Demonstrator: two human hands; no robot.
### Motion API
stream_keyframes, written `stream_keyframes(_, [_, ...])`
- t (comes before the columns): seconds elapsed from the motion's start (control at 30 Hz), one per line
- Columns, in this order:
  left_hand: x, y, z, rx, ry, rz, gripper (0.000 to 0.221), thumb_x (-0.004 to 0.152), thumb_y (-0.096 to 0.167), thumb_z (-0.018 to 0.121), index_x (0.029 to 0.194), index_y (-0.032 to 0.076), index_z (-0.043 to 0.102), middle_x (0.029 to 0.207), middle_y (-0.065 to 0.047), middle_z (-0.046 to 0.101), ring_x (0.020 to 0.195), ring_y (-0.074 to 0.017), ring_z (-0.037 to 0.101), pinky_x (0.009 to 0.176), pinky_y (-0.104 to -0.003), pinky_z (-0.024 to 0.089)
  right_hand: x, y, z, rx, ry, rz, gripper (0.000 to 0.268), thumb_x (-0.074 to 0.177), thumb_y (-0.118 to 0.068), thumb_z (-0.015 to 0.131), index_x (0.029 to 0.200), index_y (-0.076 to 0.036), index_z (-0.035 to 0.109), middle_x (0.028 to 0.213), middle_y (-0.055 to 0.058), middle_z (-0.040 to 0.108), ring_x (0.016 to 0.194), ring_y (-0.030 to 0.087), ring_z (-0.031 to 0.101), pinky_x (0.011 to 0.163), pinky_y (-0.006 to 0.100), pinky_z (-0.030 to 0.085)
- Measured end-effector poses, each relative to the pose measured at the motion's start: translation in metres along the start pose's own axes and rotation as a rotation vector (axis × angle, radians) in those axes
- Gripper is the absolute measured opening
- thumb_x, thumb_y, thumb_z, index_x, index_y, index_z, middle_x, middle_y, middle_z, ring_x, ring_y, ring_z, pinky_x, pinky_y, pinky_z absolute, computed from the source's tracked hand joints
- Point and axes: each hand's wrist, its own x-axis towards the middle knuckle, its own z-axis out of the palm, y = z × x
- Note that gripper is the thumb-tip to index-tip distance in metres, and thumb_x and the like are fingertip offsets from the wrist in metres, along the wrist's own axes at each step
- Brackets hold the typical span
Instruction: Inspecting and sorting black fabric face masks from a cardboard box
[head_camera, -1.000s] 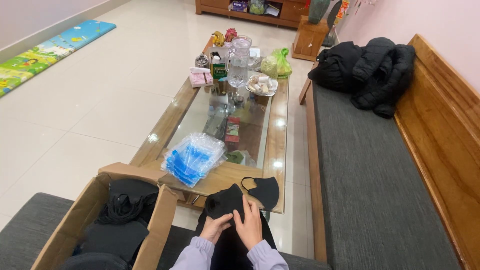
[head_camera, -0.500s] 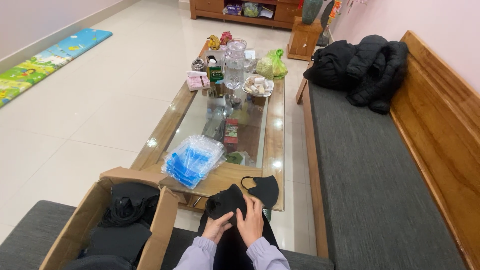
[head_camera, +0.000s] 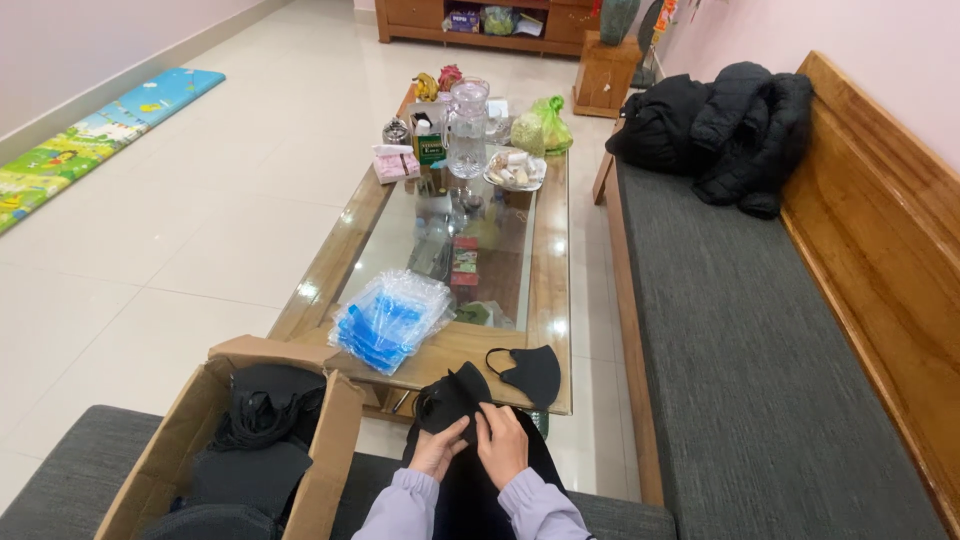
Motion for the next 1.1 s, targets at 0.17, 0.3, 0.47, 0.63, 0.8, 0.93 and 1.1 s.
stream_keyframes(0.17, [0.013,-0.009,-0.005,-0.063,-0.071,0.057,0.062,0.075,-0.007,0.081,0.133,0.007,0.065,0.126,-0.017,0.073,0.113,-0.0309,0.069,0.087,-0.046,0.059,0.011,0.005,-0.004,0.013,0.029,-0.02,0.019,0.1,-0.025,0.06,0.113,-0.016,0.07,0.097,0.009,0.073,0.086,0.031,0.072,0.075,0.041,0.053])
stream_keyframes(0.3, [-0.002,0.002,0.002,-0.065,-0.092,0.054,0.063,0.08,-0.005,0.075,0.14,0.003,0.061,0.131,-0.019,0.07,0.116,-0.0331,0.068,0.093,-0.045,0.059,0.027,0.001,-0.026,0.29,0.161,-0.034,0.013,0.094,-0.008,0.068,0.099,-0.011,0.079,0.103,0.006,0.079,0.101,0.023,0.072,0.095,0.034,0.052])
stream_keyframes(0.47, [0.016,-0.007,-0.006,-0.075,0.004,0.023,0.075,0.075,-0.007,0.09,0.142,0.012,0.062,0.131,-0.018,0.07,0.106,-0.0427,0.072,0.09,-0.052,0.062,0.039,0.082,-0.007,0.587,0.276,0.561,0.018,0.089,-0.012,0.081,0.104,-0.002,0.077,0.084,0.013,0.075,0.073,0.016,0.067,0.065,0.031,0.057])
stream_keyframes(0.63, [0.022,-0.012,-0.006,-0.091,0.003,0.029,0.066,0.073,-0.01,0.09,0.133,0.012,0.069,0.121,-0.018,0.074,0.096,-0.0377,0.076,0.083,-0.047,0.066,0.053,0.09,-0.035,0.648,0.272,0.868,0.026,0.089,-0.011,0.079,0.109,0.003,0.071,0.076,0.014,0.073,0.046,0.018,0.064,0.038,0.027,0.056])
stream_keyframes(0.8, [0.018,-0.009,-0.007,-0.068,0.011,0.034,0.065,0.074,-0.007,0.09,0.132,0.013,0.069,0.121,-0.017,0.074,0.096,-0.0355,0.077,0.086,-0.046,0.066,0.056,0.095,-0.041,0.356,0.121,0.909,0.045,0.087,-0.02,0.079,0.126,-0.002,0.066,0.07,0.006,0.074,0.044,0.018,0.068,0.04,0.029,0.058])
stream_keyframes(0.93, [0.017,-0.01,-0.007,-0.059,0.003,0.04,0.071,0.074,-0.007,0.09,0.136,0.017,0.066,0.126,-0.013,0.073,0.1,-0.035,0.076,0.088,-0.048,0.066,0.051,0.095,-0.045,0.233,0.052,0.858,0.046,0.09,-0.023,0.075,0.131,-0.005,0.063,0.069,0.005,0.072,0.047,0.02,0.069,0.057,0.035,0.061])
stream_keyframes(1.1, [-0.001,-0.001,0.008,-0.05,-0.008,0.05,0.08,0.072,-0.007,0.091,0.143,0.014,0.06,0.134,-0.017,0.068,0.111,-0.0428,0.07,0.094,-0.056,0.061,0.055,0.106,-0.042,0.075,-0.029,0.819,0.05,0.092,-0.029,0.071,0.137,-0.013,0.055,0.076,0.002,0.073,0.057,0.023,0.073,0.081,0.04,0.059])
